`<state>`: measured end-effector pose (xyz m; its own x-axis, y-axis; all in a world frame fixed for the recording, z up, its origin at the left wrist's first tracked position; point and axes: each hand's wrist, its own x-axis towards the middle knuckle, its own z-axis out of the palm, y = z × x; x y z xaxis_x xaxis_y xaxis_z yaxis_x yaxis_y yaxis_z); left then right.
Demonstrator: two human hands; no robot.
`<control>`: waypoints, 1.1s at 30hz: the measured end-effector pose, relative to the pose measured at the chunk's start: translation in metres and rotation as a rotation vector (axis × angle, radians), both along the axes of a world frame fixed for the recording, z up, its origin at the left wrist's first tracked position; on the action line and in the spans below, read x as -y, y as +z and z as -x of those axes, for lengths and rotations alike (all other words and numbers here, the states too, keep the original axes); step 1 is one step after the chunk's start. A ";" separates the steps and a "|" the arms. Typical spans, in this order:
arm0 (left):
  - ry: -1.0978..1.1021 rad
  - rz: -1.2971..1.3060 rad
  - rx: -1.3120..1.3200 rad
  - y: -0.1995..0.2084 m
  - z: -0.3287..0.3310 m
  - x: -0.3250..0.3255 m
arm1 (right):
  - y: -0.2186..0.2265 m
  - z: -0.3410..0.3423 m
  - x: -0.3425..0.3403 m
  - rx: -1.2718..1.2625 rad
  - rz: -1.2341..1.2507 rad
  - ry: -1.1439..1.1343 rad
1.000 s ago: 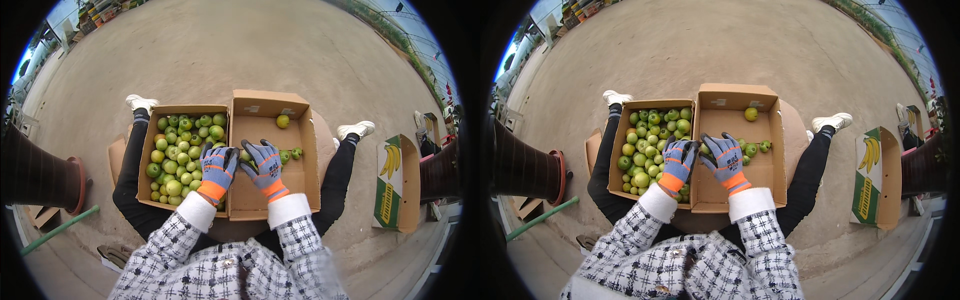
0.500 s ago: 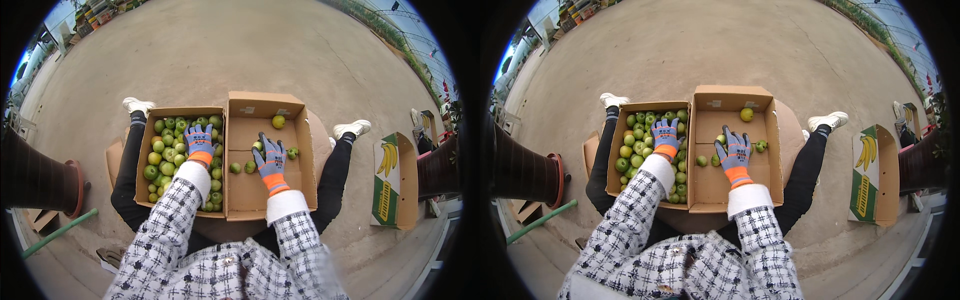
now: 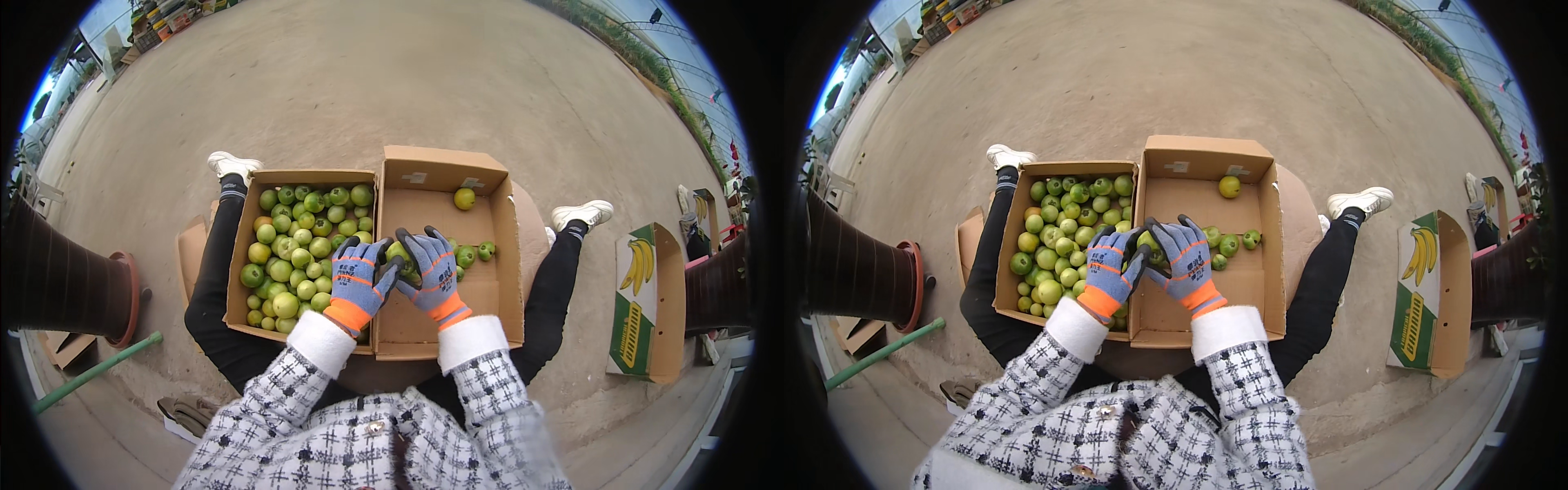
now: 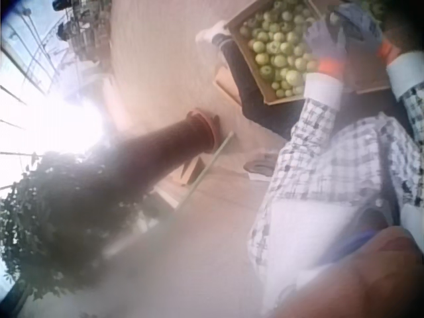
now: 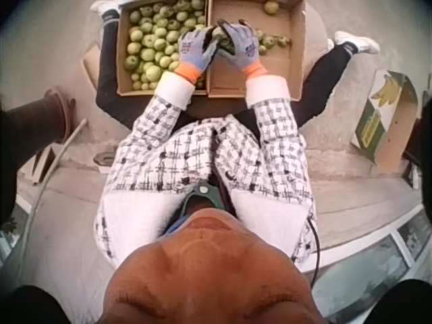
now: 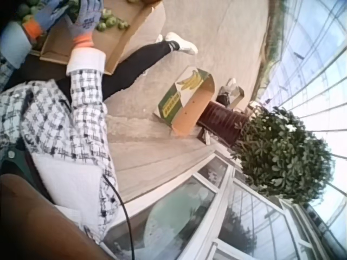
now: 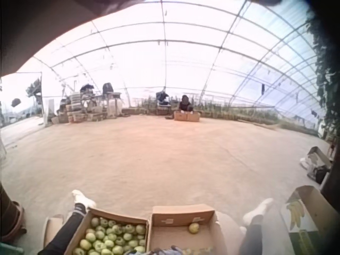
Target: The person sits on the ground and transfers green round fruit from a full cardboard box into an empty one, handling the fruit with gloved hands. The person continues moving fruit until the right box is nearly empty and the left box is filled.
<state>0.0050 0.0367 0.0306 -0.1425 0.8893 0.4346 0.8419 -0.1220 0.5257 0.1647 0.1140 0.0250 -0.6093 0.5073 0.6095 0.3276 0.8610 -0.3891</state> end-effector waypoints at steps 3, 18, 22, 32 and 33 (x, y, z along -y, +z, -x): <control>0.072 -0.080 -0.076 0.001 0.018 0.004 | -0.007 -0.001 -0.002 -0.115 0.073 -0.318; 0.144 0.798 -0.665 0.001 0.030 0.032 | -0.047 -0.011 -0.015 0.208 0.244 -0.496; 0.134 0.762 -0.750 -0.006 0.026 0.037 | -0.049 -0.009 -0.015 0.173 0.188 -0.450; 0.025 0.065 0.724 -0.014 0.029 0.029 | 0.015 0.014 0.009 0.120 -0.008 0.175; -0.057 0.076 0.838 -0.017 0.023 0.025 | 0.014 0.014 0.012 0.140 -0.013 0.222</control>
